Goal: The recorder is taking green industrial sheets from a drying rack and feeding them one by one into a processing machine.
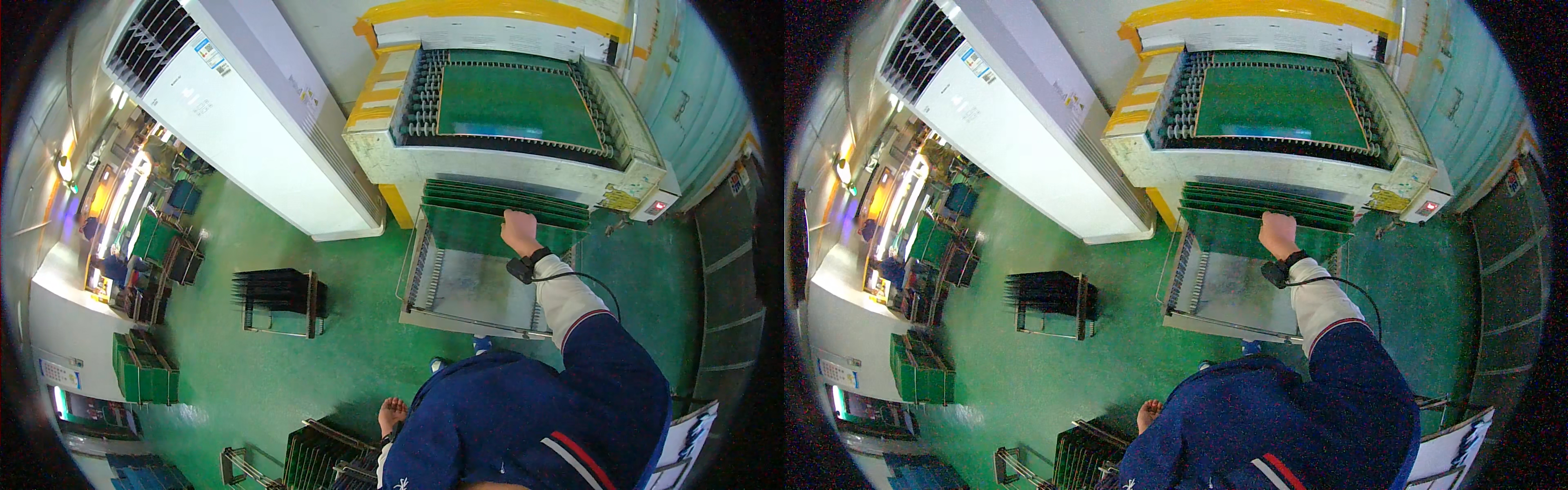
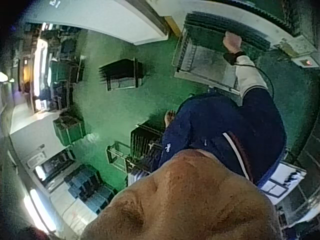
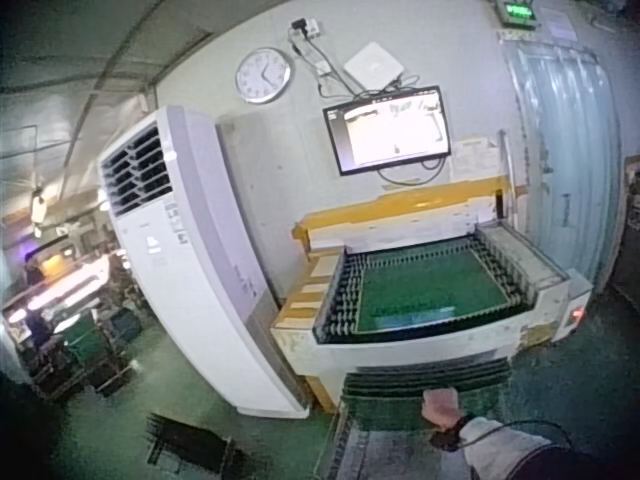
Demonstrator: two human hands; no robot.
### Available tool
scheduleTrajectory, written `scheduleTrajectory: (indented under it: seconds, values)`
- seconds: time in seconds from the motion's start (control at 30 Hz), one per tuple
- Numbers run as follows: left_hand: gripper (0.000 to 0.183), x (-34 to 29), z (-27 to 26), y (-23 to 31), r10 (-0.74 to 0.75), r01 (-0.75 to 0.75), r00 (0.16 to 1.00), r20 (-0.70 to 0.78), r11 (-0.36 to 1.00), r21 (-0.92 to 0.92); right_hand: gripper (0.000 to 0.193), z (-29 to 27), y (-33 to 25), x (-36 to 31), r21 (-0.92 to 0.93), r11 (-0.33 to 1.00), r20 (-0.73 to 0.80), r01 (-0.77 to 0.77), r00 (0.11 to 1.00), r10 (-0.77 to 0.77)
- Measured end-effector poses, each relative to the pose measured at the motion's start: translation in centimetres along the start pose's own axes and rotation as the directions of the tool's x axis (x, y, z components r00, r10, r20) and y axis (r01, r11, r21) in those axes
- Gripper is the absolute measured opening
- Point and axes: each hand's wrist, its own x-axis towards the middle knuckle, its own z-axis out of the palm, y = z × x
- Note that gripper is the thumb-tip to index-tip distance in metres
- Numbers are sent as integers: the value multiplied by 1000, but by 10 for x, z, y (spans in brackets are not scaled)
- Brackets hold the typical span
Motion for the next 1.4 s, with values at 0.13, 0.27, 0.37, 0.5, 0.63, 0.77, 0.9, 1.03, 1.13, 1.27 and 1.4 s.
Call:
scheduleTrajectory:
  seconds: [0.13, 0.27, 0.37, 0.5, 0.63, 0.77, 0.9, 1.03, 1.13, 1.27, 1.4]
  values:
    - [11, 1, -2, 0, -2, 2, 1000, 7, 1000, -2, 16, 0, -1, 1, 4, 1000, 14, -9, 1000, 9]
    - [10, -1, 0, 0, -11, 11, 1000, -26, 1000, 4, 10, 0, 0, -2, 21, 999, -70, 36, 997, -34]
    - [10, -2, 1, -2, 2, -3, 999, -42, 1000, -12, 10, 1, 1, -2, 32, 999, -78, 41, 996, -39]
    - [12, -2, -1, -1, 26, -25, 999, -24, 1000, 6, 10, 1, -1, -1, 27, 999, -76, 30, 997, -28]
    - [12, -2, -1, -2, 17, -17, 1000, -4, 1000, 12, 10, -3, -2, -2, 23, 999, -61, 34, 998, -32]
    - [11, 2, -3, -1, 19, -18, 999, -29, 999, 27, 10, -3, -2, -1, 15, 1000, -47, 10, 999, -9]
    - [10, 7, -10, 1, -18, 17, 997, 81, 1000, 14, 13, -4, -3, 0, 5, 1000, -18, 3, 1000, -3]
    - [9, 4, -5, 0, -3, 3, 1000, 21, 1000, 5, 17, -6, -3, 0, -15, 1000, 59, -23, 998, 24]
    - [10, 0, 0, -1, 8, -8, 1000, -24, 1000, -3, 17, -5, -2, 0, -15, 1000, 44, -21, 999, 22]
    - [10, 4, -3, 0, -9, 9, 999, -53, 1000, -9, 17, -3, -2, 0, -8, 1000, 31, -22, 999, 22]
    - [11, 6, -7, 1, -26, 26, 999, 28, 1000, -14, 11, -3, -4, -2, 9, 1000, -42, 14, 999, -14]
